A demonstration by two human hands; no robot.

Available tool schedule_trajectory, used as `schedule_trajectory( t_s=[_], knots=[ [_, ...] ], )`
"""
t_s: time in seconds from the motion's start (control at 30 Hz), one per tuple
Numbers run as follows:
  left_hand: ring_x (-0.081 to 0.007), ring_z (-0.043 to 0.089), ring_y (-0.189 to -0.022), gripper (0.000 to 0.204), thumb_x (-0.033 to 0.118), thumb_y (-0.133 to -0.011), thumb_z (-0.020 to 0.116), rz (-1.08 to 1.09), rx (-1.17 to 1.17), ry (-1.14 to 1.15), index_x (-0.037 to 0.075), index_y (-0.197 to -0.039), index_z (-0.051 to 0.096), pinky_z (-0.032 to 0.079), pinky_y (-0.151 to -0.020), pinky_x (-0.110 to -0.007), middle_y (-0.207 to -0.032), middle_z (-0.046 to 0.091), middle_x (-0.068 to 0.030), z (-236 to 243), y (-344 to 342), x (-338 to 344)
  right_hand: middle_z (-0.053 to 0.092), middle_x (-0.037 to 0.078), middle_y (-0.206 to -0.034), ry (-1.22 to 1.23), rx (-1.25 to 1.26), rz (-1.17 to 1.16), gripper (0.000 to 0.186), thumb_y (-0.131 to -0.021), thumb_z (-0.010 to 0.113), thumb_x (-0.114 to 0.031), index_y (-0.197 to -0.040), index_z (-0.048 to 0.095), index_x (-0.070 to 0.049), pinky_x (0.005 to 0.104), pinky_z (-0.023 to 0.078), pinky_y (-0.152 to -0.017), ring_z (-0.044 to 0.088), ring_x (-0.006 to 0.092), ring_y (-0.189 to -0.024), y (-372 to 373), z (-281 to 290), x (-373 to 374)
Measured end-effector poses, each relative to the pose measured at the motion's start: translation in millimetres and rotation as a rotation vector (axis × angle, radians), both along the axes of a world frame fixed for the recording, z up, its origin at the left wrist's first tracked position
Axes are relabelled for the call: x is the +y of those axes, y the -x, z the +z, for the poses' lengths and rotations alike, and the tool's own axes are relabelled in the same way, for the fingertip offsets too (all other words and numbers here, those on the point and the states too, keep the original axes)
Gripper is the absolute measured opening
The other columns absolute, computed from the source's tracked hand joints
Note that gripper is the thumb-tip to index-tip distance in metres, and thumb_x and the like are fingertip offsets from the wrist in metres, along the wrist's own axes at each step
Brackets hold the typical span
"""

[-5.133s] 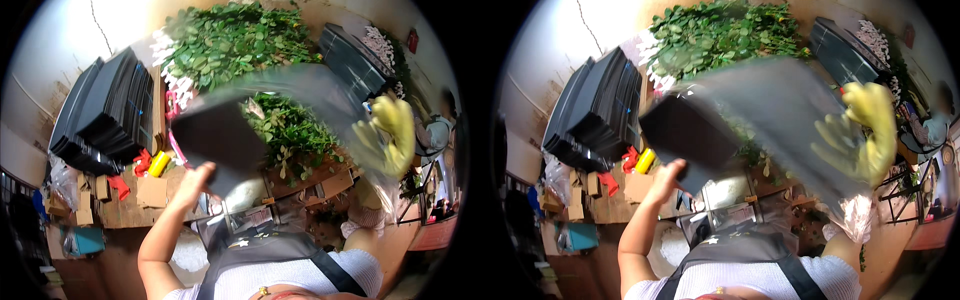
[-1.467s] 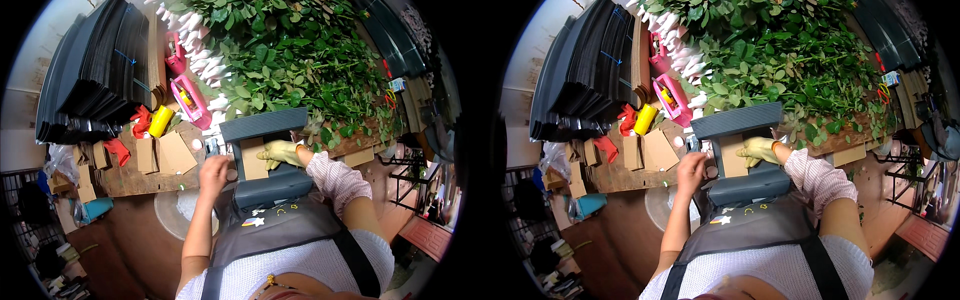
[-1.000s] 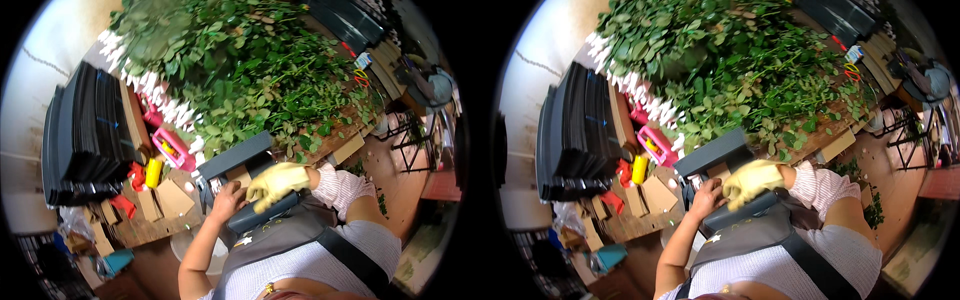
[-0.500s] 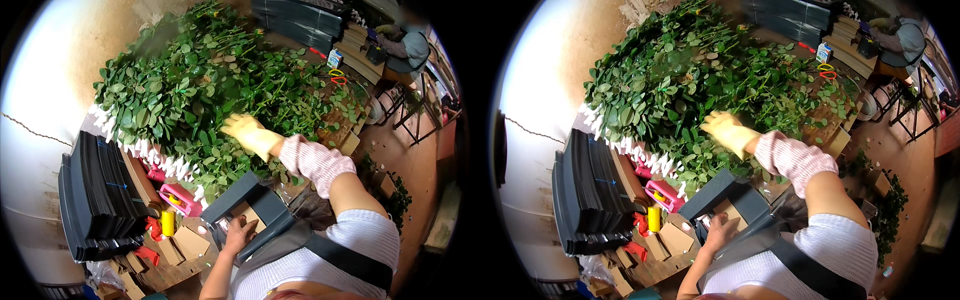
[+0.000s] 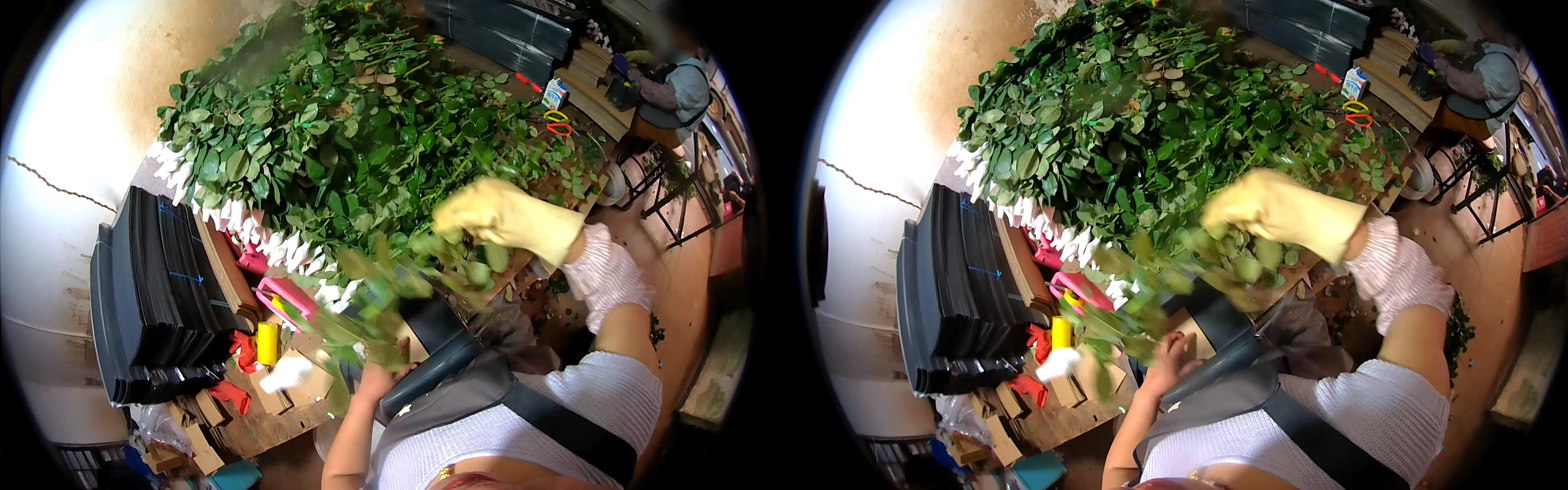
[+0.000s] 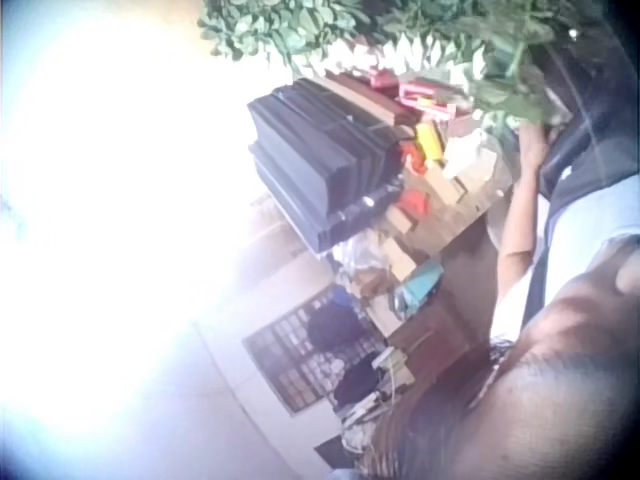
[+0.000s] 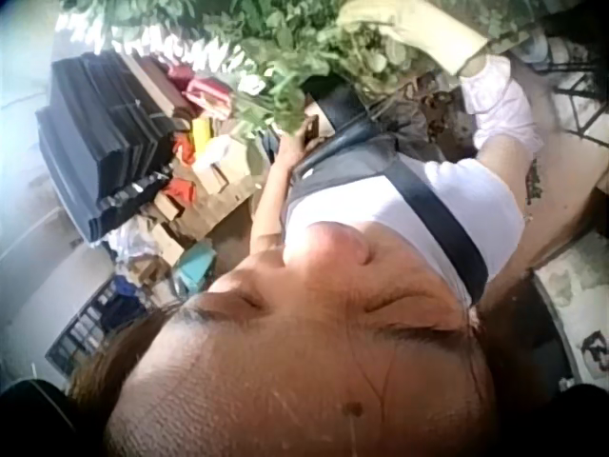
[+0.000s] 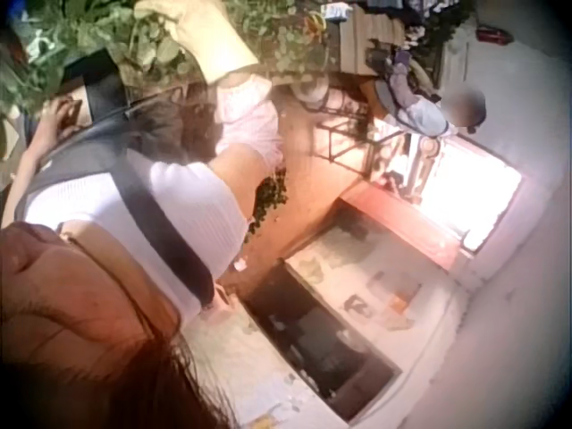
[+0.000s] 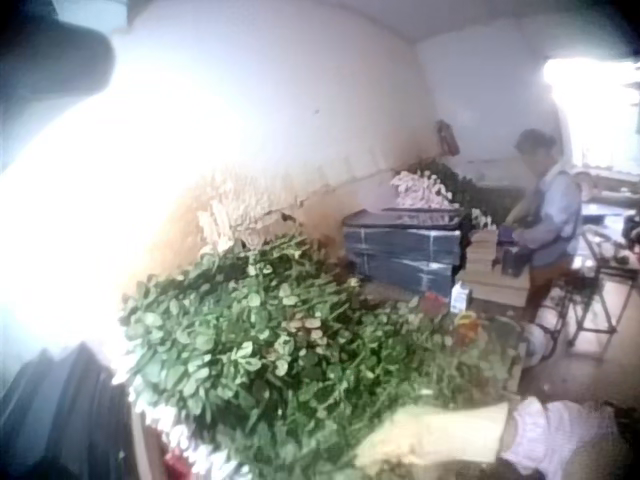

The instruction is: The person arranges white flowers and green leaves into a black rectangular tray. They pick up the flowers and leaves from a pile on the table and place them carefully into the tray, adjusting their positions to fit.

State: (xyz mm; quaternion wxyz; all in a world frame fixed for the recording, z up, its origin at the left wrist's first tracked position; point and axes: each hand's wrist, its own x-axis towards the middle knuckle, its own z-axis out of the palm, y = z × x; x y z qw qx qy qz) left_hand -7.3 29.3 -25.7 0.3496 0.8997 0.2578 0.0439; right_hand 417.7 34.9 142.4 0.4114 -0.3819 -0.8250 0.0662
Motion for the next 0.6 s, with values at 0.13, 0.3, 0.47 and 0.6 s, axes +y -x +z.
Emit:
schedule_trajectory(
  t_s=[0.13, 0.3, 0.47, 0.6],
  knots=[
    [-0.0381, 0.052, -0.136, 0.099, 0.028, -0.081, 0.086, 0.513, -0.228, 0.74, 0.008, -0.159, 0.03, 0.046, -0.11, -0.047, -0.146, 0.053, -0.0215, -23, 13, -9, 0.076, 0.01, -0.092, 0.595, -0.31, -0.165, 0.039, -0.076, 0.069, 0.006, -0.107, 0.078, -0.016, 0.0424, 0.058, -0.07, 0.073, 0.0335, -0.083, -13, -32, -77],
    [-0.037, 0.054, -0.124, 0.073, 0.028, -0.077, 0.089, 0.084, -0.025, 0.032, 0.014, -0.143, 0.06, 0.046, -0.106, -0.047, -0.132, 0.057, -0.0193, 3, 0, -1, 0.076, 0.009, -0.095, 0.858, -0.777, -0.304, 0.03, -0.079, 0.075, -0.007, -0.107, 0.078, -0.018, 0.0435, 0.059, -0.074, 0.072, 0.0343, -0.087, -27, -99, -95],
    [-0.0396, 0.05, -0.126, 0.045, 0.024, -0.079, 0.085, 0.089, 0.028, 0.053, 0.016, -0.122, 0.076, 0.043, -0.108, -0.047, -0.135, 0.053, -0.0201, 7, -1, -6, 0.074, 0.011, -0.093, 0.73, -0.807, -0.456, 0.022, -0.092, 0.066, -0.026, -0.103, 0.073, -0.009, 0.0448, 0.059, -0.081, 0.072, 0.0298, -0.086, -3, -39, -4],
    [-0.041, 0.047, -0.127, 0.037, 0.034, -0.086, 0.082, 0.034, 0.046, 0.077, 0.018, -0.118, 0.077, 0.039, -0.111, -0.05, -0.134, 0.052, -0.0212, 12, -2, 1, 0.075, 0.013, -0.102, 0.7, -0.339, -0.541, 0.028, -0.103, 0.052, -0.023, -0.117, 0.073, -0.01, 0.0428, 0.061, -0.084, 0.073, 0.0293, -0.087, 21, -62, 114]
  ],
)
